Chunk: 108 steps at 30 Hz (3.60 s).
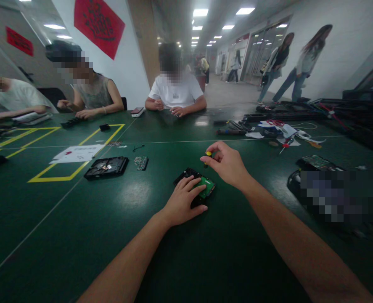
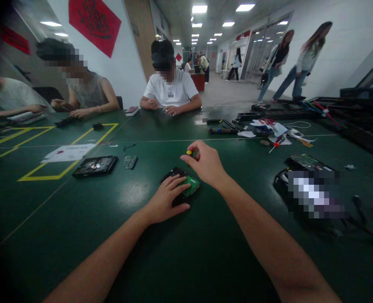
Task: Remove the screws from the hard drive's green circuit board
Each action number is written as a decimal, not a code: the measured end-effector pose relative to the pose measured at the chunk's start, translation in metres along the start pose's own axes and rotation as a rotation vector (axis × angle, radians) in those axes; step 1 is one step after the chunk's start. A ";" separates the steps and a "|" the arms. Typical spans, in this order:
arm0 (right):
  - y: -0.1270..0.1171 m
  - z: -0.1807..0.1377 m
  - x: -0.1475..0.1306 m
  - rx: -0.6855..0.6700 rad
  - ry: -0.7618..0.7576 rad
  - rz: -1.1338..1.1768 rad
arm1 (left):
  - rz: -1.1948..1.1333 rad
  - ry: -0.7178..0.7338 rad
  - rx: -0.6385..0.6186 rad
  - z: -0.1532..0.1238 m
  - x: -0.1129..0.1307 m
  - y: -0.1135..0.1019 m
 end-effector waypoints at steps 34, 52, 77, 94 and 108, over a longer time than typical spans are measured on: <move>-0.001 0.002 -0.008 -0.065 -0.135 -0.060 | -0.015 0.002 0.026 -0.001 0.003 -0.004; 0.002 0.000 -0.009 -0.098 -0.060 0.048 | 0.005 0.006 0.010 -0.002 0.003 -0.005; 0.001 0.001 -0.009 -0.082 -0.093 -0.030 | 0.001 -0.112 0.102 0.000 0.005 -0.004; 0.008 -0.002 -0.014 -0.032 -0.134 -0.115 | -0.076 -0.175 0.181 -0.007 -0.005 -0.011; 0.011 0.014 -0.026 -0.079 -0.136 -0.131 | -0.357 -0.446 0.463 -0.007 -0.040 -0.028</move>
Point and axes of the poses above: each hand's wrist, its own z-axis towards the middle knuckle, its own y-axis out of the palm, x = y × z, the point moved 6 cm from there along z, towards the middle knuckle, and after that the axes turned 12 degrees about -y, right-handed, at the moved point
